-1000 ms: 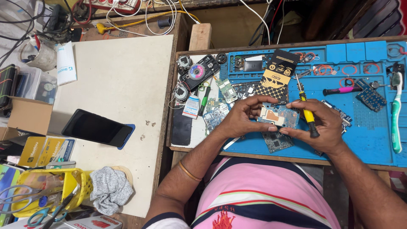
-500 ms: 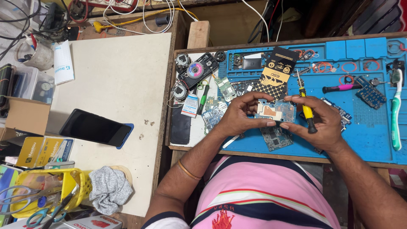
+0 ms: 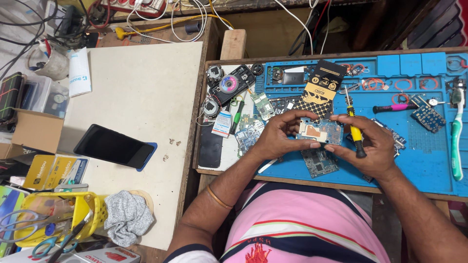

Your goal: The person repairs a circuit board at a workbench, holding the board with one hand and using a yellow-handled screwdriver to pry and unscrew components from it. They reposition and turn the board repeatedly while working on different edges and connectors.

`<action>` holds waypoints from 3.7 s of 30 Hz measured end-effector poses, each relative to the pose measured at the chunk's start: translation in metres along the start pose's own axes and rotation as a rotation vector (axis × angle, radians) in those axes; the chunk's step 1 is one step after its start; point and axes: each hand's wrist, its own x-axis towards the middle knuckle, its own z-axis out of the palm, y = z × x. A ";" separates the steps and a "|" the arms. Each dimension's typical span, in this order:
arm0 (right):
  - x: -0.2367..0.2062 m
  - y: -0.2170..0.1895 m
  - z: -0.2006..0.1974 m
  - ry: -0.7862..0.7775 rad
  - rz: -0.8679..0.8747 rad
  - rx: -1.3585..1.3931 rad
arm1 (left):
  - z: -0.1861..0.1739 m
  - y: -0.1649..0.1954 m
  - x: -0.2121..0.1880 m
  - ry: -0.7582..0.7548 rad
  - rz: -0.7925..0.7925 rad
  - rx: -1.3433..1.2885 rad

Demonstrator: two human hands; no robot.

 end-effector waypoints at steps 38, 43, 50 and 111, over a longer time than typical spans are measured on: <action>0.012 -0.003 0.019 0.196 0.001 -0.223 | -0.002 0.030 -0.001 0.155 0.070 0.420; 0.015 -0.001 0.018 0.182 -0.050 -0.285 | -0.012 0.024 0.008 0.167 0.123 0.413; 0.009 -0.004 0.023 0.198 -0.014 -0.398 | -0.017 0.012 0.007 0.186 0.110 0.458; 0.005 -0.003 0.012 0.011 -0.208 -0.632 | -0.018 -0.002 -0.004 0.045 -0.003 0.289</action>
